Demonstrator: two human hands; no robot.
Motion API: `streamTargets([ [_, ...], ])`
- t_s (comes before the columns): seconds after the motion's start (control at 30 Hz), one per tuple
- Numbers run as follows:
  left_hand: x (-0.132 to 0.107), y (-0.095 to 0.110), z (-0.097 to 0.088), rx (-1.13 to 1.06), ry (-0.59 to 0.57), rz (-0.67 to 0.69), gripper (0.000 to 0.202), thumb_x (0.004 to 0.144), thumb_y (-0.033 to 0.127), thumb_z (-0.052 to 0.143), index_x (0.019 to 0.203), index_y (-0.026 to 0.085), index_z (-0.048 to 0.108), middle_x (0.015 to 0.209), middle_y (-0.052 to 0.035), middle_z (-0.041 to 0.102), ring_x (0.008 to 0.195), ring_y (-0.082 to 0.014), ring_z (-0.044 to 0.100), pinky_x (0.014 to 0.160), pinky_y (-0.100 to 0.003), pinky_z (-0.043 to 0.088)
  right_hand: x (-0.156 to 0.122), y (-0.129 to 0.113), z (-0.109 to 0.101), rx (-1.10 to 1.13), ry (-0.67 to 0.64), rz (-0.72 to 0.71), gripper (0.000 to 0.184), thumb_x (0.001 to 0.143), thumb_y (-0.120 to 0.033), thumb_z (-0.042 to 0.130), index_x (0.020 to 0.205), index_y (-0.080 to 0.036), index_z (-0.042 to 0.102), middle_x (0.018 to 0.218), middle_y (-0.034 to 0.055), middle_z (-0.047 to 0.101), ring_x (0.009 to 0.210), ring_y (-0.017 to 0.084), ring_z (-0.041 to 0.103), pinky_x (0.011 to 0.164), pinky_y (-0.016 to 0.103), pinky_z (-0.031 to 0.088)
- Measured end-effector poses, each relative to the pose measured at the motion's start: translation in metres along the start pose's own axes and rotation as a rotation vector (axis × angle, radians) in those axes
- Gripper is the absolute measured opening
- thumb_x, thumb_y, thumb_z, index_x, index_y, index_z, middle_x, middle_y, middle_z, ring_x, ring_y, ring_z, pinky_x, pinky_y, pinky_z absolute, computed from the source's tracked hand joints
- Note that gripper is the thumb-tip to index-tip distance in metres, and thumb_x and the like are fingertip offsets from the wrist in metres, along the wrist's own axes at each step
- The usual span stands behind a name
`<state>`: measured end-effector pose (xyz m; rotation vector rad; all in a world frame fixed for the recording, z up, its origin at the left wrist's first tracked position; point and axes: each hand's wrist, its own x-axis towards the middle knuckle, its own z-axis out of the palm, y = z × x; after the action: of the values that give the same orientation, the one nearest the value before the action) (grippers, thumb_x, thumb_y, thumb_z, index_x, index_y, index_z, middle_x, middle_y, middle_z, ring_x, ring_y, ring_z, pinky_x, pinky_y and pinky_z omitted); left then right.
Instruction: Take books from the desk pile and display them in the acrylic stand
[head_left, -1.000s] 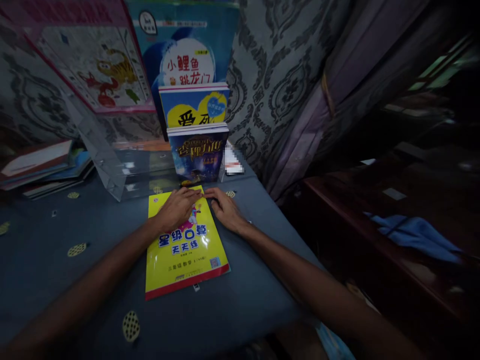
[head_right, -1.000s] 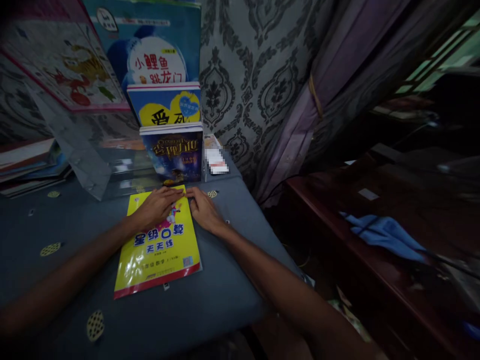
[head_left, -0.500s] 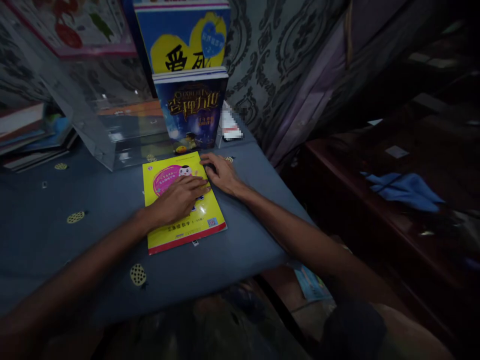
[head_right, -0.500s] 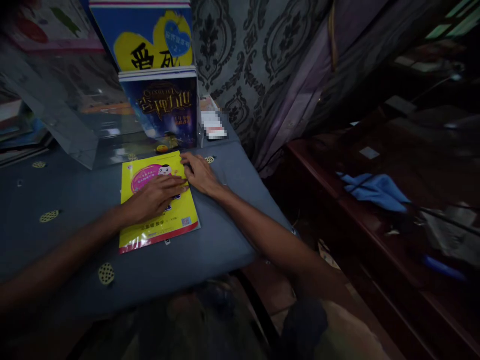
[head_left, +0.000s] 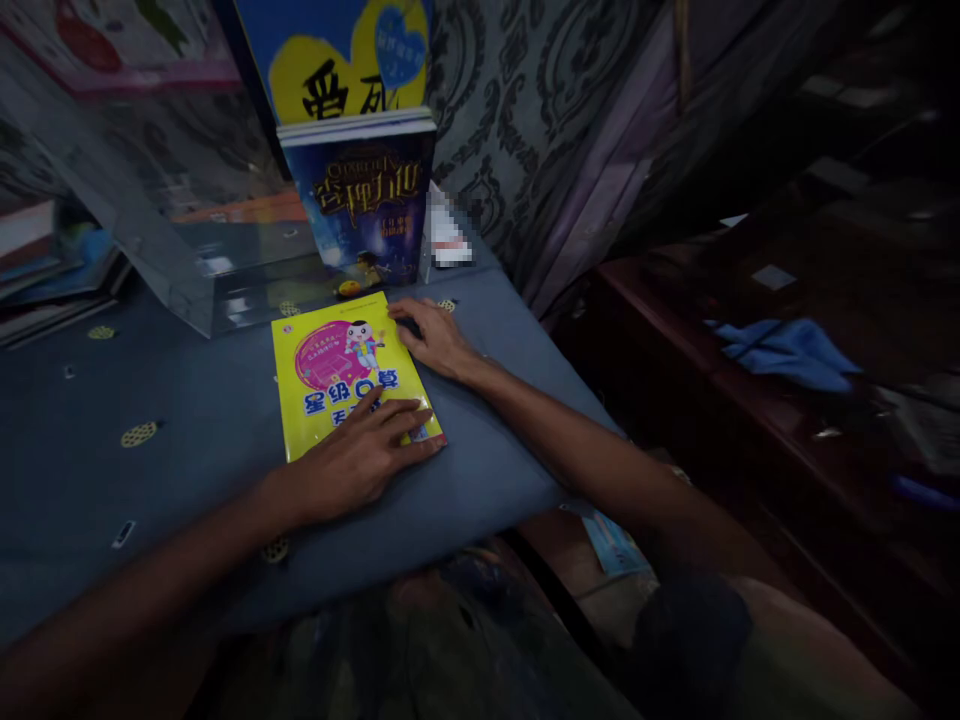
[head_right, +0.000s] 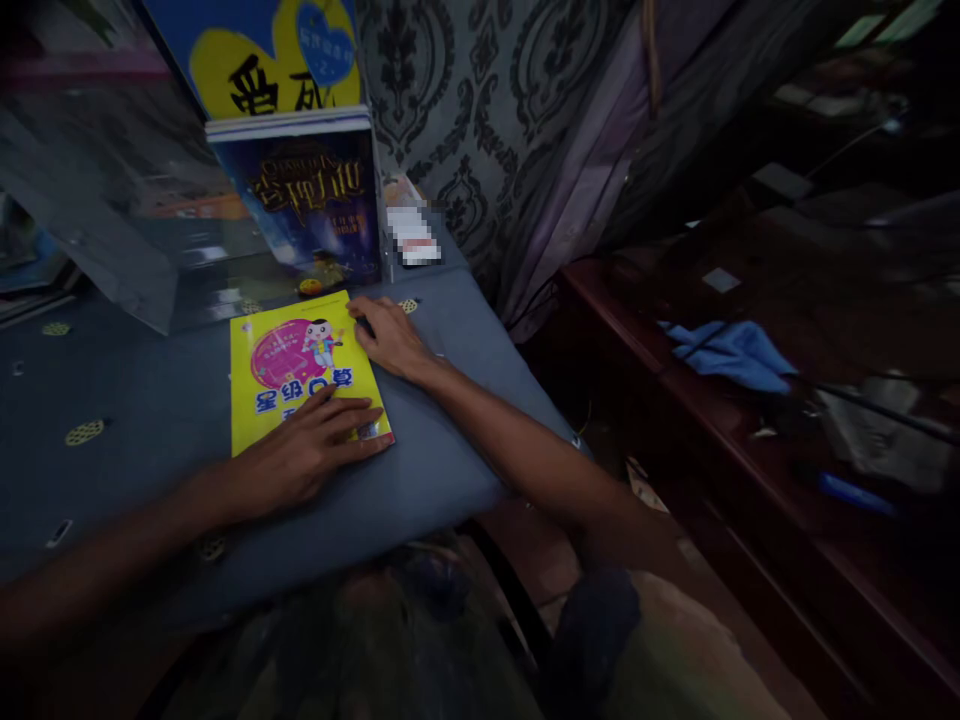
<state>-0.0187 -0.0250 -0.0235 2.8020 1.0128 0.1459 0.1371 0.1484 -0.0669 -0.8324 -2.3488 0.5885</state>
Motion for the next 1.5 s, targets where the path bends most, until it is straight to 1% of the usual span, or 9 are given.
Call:
streamTargets([
  [0.13, -0.001, 0.000, 0.003, 0.006, 0.036, -0.007, 0.064, 0.087, 0.002, 0.049, 0.146, 0.027, 0.049, 0.147, -0.0101, 0.055, 0.142, -0.0275, 0.043, 0.120, -0.058, 0.029, -0.006, -0.007, -0.001, -0.075, -0.032, -0.019, 0.037, 0.090, -0.019, 0.050, 0.125, -0.014, 0.062, 0.123, 0.0135, 0.070, 0.116, 0.030, 0.058, 0.103, 0.051, 0.047],
  [0.23, -0.001, 0.000, 0.007, -0.008, 0.055, -0.029, 0.060, 0.091, 0.004, 0.049, 0.146, 0.030, 0.050, 0.147, -0.0080, 0.055, 0.141, -0.0257, 0.044, 0.121, -0.058, 0.026, -0.019, -0.013, -0.002, -0.102, -0.072, -0.070, 0.038, 0.092, -0.020, 0.050, 0.128, -0.016, 0.063, 0.136, 0.0144, 0.064, 0.129, 0.030, 0.055, 0.109, 0.054, 0.044],
  [0.47, -0.002, -0.001, 0.013, -0.068, 0.116, -0.039, 0.049, 0.098, 0.012, 0.047, 0.144, 0.028, 0.051, 0.143, -0.0078, 0.059, 0.139, -0.0264, 0.048, 0.122, -0.062, 0.026, -0.075, -0.027, -0.012, -0.127, -0.057, -0.141, 0.040, 0.099, -0.025, 0.044, 0.136, -0.019, 0.059, 0.142, 0.0134, 0.062, 0.138, 0.029, 0.052, 0.109, 0.054, 0.049],
  [0.7, -0.006, -0.004, 0.014, -0.140, 0.318, -0.094, 0.034, 0.099, 0.012, 0.043, 0.128, 0.016, 0.061, 0.131, -0.0137, 0.066, 0.126, -0.0217, 0.060, 0.117, -0.045, 0.041, -0.115, -0.047, -0.026, -0.197, -0.116, -0.146, 0.054, 0.099, -0.025, 0.046, 0.153, -0.028, 0.043, 0.146, 0.0121, 0.058, 0.137, 0.030, 0.054, 0.107, 0.058, 0.051],
  [0.83, -0.017, -0.029, 0.015, -0.113, 0.374, -0.182, 0.035, 0.102, 0.019, 0.043, 0.134, 0.014, 0.057, 0.135, -0.0139, 0.065, 0.128, -0.0216, 0.058, 0.113, -0.041, 0.047, -0.119, -0.053, -0.030, -0.227, -0.161, -0.168, 0.060, 0.099, -0.027, 0.048, 0.157, -0.029, 0.035, 0.149, 0.0117, 0.056, 0.138, 0.030, 0.053, 0.108, 0.057, 0.051],
  [1.03, -0.061, -0.111, 0.007, 0.044, 0.353, -0.520, 0.045, 0.105, 0.034, 0.038, 0.140, 0.010, 0.054, 0.144, -0.0181, 0.058, 0.135, -0.0266, 0.053, 0.115, -0.048, 0.041, -0.122, -0.047, -0.033, -0.258, -0.174, -0.197, 0.057, 0.101, -0.032, 0.048, 0.156, -0.026, 0.038, 0.152, 0.0127, 0.051, 0.141, 0.030, 0.049, 0.108, 0.056, 0.051],
  [1.13, -0.077, -0.138, 0.001, 0.054, 0.293, -0.612, 0.051, 0.104, 0.044, 0.040, 0.141, 0.012, 0.054, 0.149, -0.0165, 0.055, 0.138, -0.0277, 0.050, 0.116, -0.048, 0.039, -0.118, -0.051, -0.039, -0.275, -0.216, -0.207, 0.053, 0.100, -0.032, 0.049, 0.153, -0.025, 0.044, 0.150, 0.0135, 0.054, 0.141, 0.031, 0.049, 0.110, 0.057, 0.049],
  [1.3, -0.080, -0.145, 0.002, 0.046, 0.270, -0.630, 0.055, 0.103, 0.046, 0.040, 0.143, 0.010, 0.052, 0.151, -0.0157, 0.053, 0.141, -0.0270, 0.047, 0.118, -0.047, 0.035, -0.080, -0.080, -0.035, -0.202, -0.372, -0.268, 0.046, 0.098, -0.032, 0.053, 0.143, -0.022, 0.056, 0.151, 0.0140, 0.053, 0.144, 0.032, 0.045, 0.116, 0.059, 0.041],
  [1.5, -0.079, -0.144, 0.005, 0.044, 0.291, -0.616, 0.052, 0.103, 0.046, 0.038, 0.143, 0.016, 0.053, 0.151, -0.0117, 0.053, 0.139, -0.0258, 0.049, 0.117, -0.047, 0.034, -0.025, -0.114, 0.024, -0.088, -0.501, -0.382, 0.051, 0.100, -0.034, 0.053, 0.147, -0.014, 0.050, 0.155, 0.0164, 0.047, 0.149, 0.027, 0.037, 0.124, 0.054, 0.030],
])
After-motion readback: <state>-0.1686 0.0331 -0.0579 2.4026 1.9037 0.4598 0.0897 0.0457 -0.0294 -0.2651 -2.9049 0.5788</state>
